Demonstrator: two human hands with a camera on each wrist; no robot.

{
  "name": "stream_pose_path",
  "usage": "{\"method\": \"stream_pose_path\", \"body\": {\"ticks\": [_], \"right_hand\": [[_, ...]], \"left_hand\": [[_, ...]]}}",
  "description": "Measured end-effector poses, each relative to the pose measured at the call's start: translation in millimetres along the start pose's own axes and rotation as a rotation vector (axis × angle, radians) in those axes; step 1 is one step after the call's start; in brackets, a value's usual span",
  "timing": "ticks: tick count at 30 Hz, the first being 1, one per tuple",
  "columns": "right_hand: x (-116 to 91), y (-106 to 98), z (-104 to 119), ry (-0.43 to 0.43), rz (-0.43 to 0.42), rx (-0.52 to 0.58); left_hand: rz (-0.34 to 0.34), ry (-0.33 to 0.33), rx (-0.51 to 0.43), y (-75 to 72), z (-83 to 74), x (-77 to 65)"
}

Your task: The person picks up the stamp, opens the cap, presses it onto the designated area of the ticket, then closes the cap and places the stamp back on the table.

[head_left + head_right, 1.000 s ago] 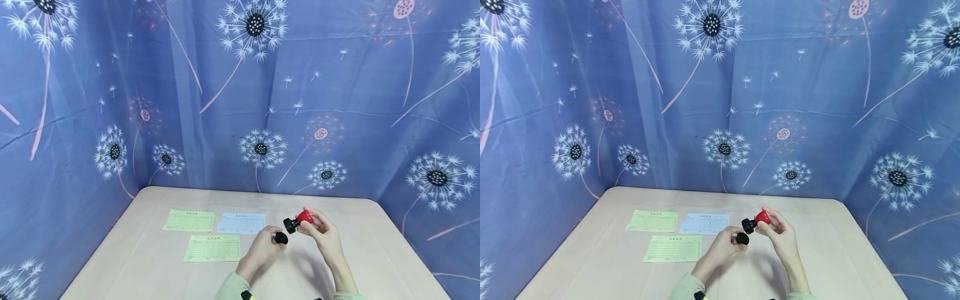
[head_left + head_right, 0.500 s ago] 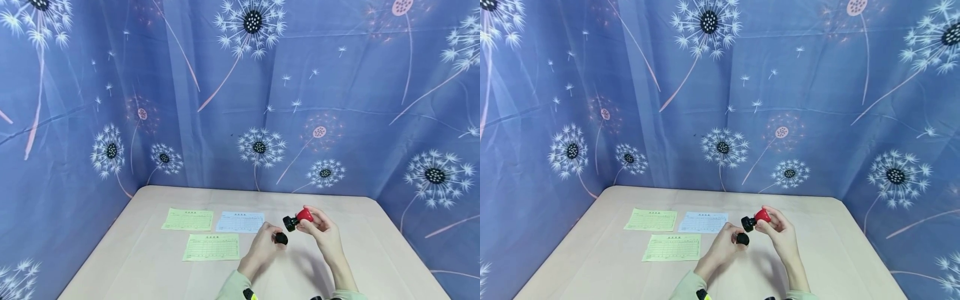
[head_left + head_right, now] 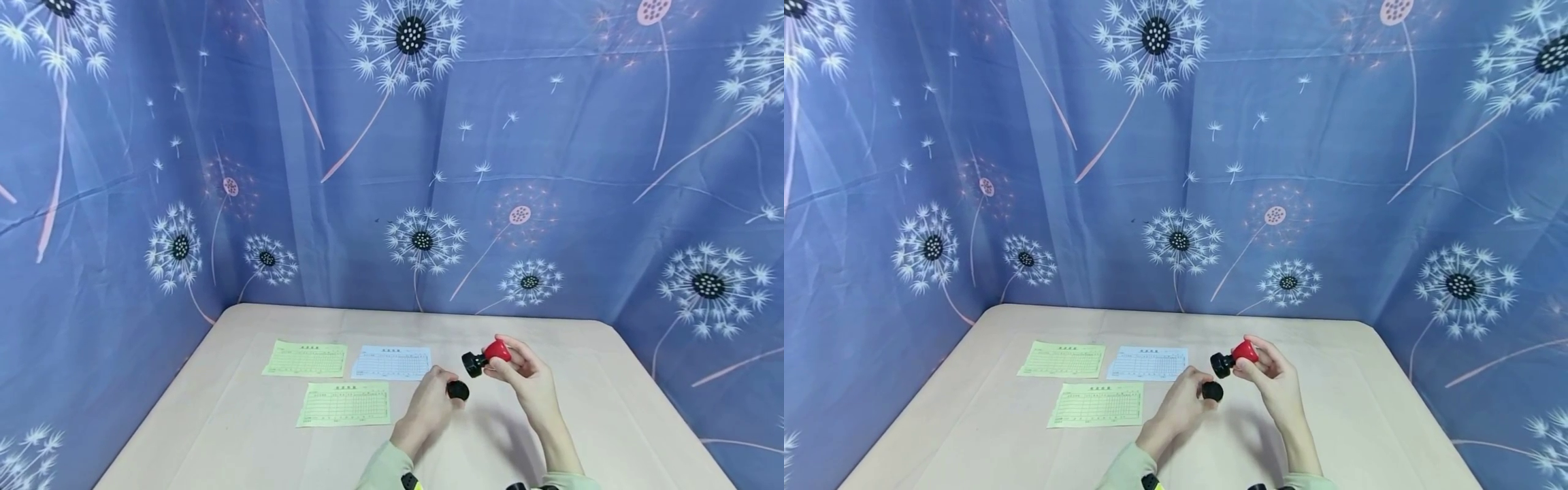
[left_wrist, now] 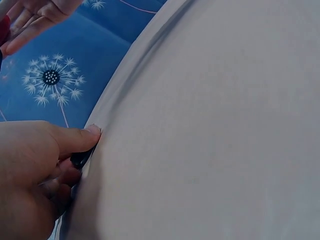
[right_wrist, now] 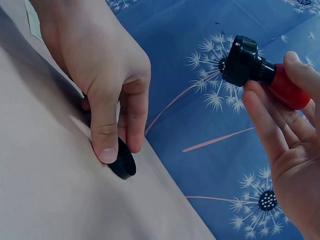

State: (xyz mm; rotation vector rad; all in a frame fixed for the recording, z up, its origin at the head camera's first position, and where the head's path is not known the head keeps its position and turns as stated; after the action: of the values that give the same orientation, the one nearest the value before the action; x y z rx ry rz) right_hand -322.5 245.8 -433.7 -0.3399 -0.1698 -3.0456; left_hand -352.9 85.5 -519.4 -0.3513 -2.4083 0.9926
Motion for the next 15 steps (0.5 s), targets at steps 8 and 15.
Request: {"method": "stream_pose_path", "body": {"ticks": [8,15], "right_hand": [[0.3,2.6,-0.4,-0.004,-0.009,0.013],[-0.4,5.2,0.2,-0.005,0.008,0.021]], "left_hand": [[-0.002,-0.019,0.001,0.0,3.2,-1.6],[-0.026,-0.046,-0.115,-0.4,8.1,-2.8]]}}
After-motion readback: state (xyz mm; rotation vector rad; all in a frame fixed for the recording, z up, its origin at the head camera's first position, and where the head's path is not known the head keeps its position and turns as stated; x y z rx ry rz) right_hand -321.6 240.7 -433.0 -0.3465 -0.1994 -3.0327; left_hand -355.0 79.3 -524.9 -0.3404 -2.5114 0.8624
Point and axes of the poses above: each hand's wrist, its own x-axis towards the middle knuckle, its own y-axis out of the palm, z = x × y, the point moved 8 cm from there along x, towards the middle knuckle, and after that the axes turned 14 degrees about y, right-handed, at the moved point
